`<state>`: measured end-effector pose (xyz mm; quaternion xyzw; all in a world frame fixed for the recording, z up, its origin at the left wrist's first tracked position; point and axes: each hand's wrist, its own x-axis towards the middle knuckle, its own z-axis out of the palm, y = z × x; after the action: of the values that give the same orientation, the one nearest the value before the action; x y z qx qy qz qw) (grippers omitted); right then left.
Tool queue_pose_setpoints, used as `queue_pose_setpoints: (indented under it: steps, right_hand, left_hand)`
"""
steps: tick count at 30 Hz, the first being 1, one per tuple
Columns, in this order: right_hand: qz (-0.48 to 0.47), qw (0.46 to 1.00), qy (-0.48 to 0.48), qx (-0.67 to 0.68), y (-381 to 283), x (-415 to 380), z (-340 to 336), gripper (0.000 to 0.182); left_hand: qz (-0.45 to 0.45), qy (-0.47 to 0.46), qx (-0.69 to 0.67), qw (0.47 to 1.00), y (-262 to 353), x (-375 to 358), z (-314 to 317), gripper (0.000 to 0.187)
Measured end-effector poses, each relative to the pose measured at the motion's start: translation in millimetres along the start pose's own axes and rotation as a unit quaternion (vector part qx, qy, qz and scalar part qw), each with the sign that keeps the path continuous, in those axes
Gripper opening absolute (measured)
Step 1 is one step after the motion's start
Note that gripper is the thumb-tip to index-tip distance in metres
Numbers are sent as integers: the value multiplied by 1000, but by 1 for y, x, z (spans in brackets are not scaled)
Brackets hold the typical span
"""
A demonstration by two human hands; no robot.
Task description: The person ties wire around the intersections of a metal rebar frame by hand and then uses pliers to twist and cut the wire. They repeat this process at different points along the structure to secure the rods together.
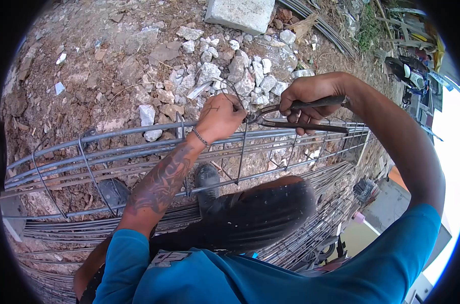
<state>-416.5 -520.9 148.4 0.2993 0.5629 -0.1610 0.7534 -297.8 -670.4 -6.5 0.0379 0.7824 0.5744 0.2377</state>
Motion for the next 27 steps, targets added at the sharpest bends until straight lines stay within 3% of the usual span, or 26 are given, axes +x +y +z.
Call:
queue_pose_setpoints:
  steps: [4, 7, 11, 13, 14, 15, 16, 17, 18, 19, 21, 23, 24, 26, 27]
  right_hand:
    - [20, 1000, -3, 1, -10, -4, 11, 24]
    - [52, 997, -29, 49, -16, 2, 13, 26]
    - [46, 998, 20, 44, -29, -14, 38, 23]
    - [56, 979, 30, -194, -33, -11, 44, 22]
    - [58, 978, 35, -195, -35, -12, 46, 22]
    - [66, 934, 52, -348, -38, -12, 51, 21]
    - [76, 865, 65, -491, -40, -12, 54, 21]
    - [16, 748, 109, -654, -33, -5, 53, 22]
    - [18, 749, 109, -654, -30, -2, 55, 22]
    - [2, 717, 154, -680, -30, -2, 58, 24]
    - [-22, 674, 216, -706, -33, -10, 63, 24]
    - [-6, 654, 230, -720, -32, -10, 64, 22]
    - [11, 634, 244, -733, -30, -11, 64, 21]
    - [23, 617, 250, -746, -21, -10, 59, 17]
    - [-6, 583, 274, -765, -15, -9, 57, 16]
  left_hand:
    - [-11, -23, -13, 1000, 5, 0, -7, 25]
    - [-67, -84, -23, 994, 6, -1, -10, 19]
    - [10, -9, -6, 1000, -2, -3, 2, 19]
    - [49, 27, 0, 998, -1, -3, -4, 21]
    - [69, -40, 17, 997, -5, -1, -11, 25]
    - [88, -109, 33, 990, -7, 0, -21, 29]
    - [90, -109, 29, 990, -3, 2, -39, 29]
    - [125, -157, 29, 979, 5, 7, -65, 36]
    - [160, -205, 32, 965, 10, 11, -83, 43]
    - [161, -201, 32, 966, 15, 16, -88, 43]
    - [262, -152, -72, 950, 36, 26, -82, 55]
    - [197, -317, -49, 926, 56, 41, -55, 55]
    - [199, -316, -49, 926, 55, 46, -36, 55]
    - [209, -306, -234, 899, 48, 55, 3, 48]
    - [211, -307, -230, 899, 49, 55, 6, 48]
